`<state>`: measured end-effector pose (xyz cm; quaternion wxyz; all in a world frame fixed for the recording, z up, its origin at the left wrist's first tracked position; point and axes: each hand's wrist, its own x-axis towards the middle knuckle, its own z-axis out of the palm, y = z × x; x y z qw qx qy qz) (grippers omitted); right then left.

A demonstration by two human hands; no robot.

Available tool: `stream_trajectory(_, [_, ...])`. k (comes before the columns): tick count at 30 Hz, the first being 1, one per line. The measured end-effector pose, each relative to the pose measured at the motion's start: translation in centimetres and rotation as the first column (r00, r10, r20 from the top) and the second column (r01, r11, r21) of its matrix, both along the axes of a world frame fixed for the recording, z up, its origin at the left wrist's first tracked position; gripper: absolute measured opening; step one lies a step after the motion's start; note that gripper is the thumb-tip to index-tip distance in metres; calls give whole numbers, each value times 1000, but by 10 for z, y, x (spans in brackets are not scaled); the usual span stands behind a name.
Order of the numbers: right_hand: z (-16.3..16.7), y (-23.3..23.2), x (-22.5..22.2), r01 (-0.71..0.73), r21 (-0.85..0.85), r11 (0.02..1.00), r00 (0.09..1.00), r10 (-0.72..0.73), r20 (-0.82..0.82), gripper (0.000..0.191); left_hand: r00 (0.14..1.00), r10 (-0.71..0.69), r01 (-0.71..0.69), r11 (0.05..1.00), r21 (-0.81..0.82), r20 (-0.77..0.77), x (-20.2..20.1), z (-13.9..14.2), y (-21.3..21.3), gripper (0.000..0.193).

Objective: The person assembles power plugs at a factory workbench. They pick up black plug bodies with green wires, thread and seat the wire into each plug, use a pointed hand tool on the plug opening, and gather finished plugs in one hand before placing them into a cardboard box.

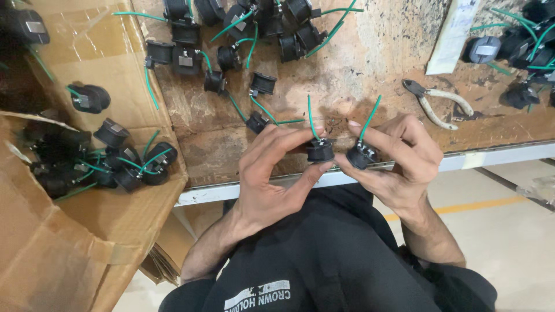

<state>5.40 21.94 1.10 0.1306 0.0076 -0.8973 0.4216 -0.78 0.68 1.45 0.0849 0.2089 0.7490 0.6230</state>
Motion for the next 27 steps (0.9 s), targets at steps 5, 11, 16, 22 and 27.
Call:
stream_trajectory(5, [-1,1,1,-5,-23,1000,1000,5,23,55,1000,-5,5,1000,8,13,0,-1,0,46])
stream_trajectory(11, [-4,2,1,-7,-15,1000,1000,8,13,55,1000,-22,22,999,30,15,1,-2,-1,46])
stream_trajectory(16, [0,1,-1,-10,-27,1000,1000,11,16,55,999,-29,29,999,23,20,0,-3,-1,47])
stream_trajectory(22, [-1,0,-1,19,-376,926,988,41,152,44,998,-29,26,998,55,48,0,0,-1,46])
stream_trajectory(27, [-14,5,3,92,-848,522,965,164,206,37,997,-11,3,995,96,80,0,0,-2,45])
